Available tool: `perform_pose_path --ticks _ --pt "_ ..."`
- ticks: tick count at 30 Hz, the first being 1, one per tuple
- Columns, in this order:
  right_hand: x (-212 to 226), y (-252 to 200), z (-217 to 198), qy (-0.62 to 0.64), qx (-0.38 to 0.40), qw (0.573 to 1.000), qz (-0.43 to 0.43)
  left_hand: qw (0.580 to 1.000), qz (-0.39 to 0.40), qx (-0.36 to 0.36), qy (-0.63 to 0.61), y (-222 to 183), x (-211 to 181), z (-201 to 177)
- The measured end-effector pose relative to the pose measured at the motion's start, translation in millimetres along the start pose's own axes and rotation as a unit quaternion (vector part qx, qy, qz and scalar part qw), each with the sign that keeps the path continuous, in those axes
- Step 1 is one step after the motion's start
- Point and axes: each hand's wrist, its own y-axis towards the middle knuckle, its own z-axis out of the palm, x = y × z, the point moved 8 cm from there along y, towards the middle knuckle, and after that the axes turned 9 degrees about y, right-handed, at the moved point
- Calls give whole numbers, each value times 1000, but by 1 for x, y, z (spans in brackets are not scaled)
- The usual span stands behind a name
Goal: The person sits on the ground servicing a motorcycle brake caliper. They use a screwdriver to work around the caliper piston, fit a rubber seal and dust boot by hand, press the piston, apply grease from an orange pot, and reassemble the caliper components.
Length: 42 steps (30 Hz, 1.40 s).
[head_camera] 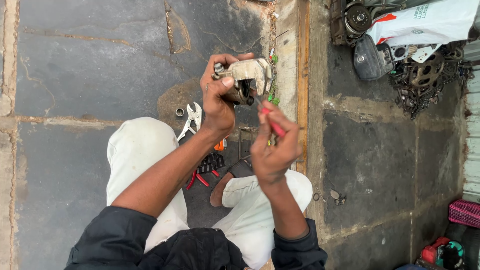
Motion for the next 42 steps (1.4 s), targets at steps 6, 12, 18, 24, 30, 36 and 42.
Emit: perform_pose_path --ticks 6,12,18,24,30,36,42 --pt "-37 7 -10 196 -14 966 170 999 -37 3 -39 4 4 -8" --pt "-49 5 -15 245 -27 949 196 994 -75 20 -73 3 6 -4" --pt "-78 3 -16 339 -36 896 286 991 -114 36 -66 4 7 -1" --pt "-106 -7 -13 435 -38 827 354 984 -153 54 -69 7 8 4" --pt "-126 -18 -2 525 -27 730 437 979 -181 34 -90 5 8 3" --pt "-134 -25 6 558 -31 684 469 972 -211 -27 -99 4 12 -3" --pt "-140 -27 8 560 11 682 470 967 -238 -48 -74 3 18 -8"
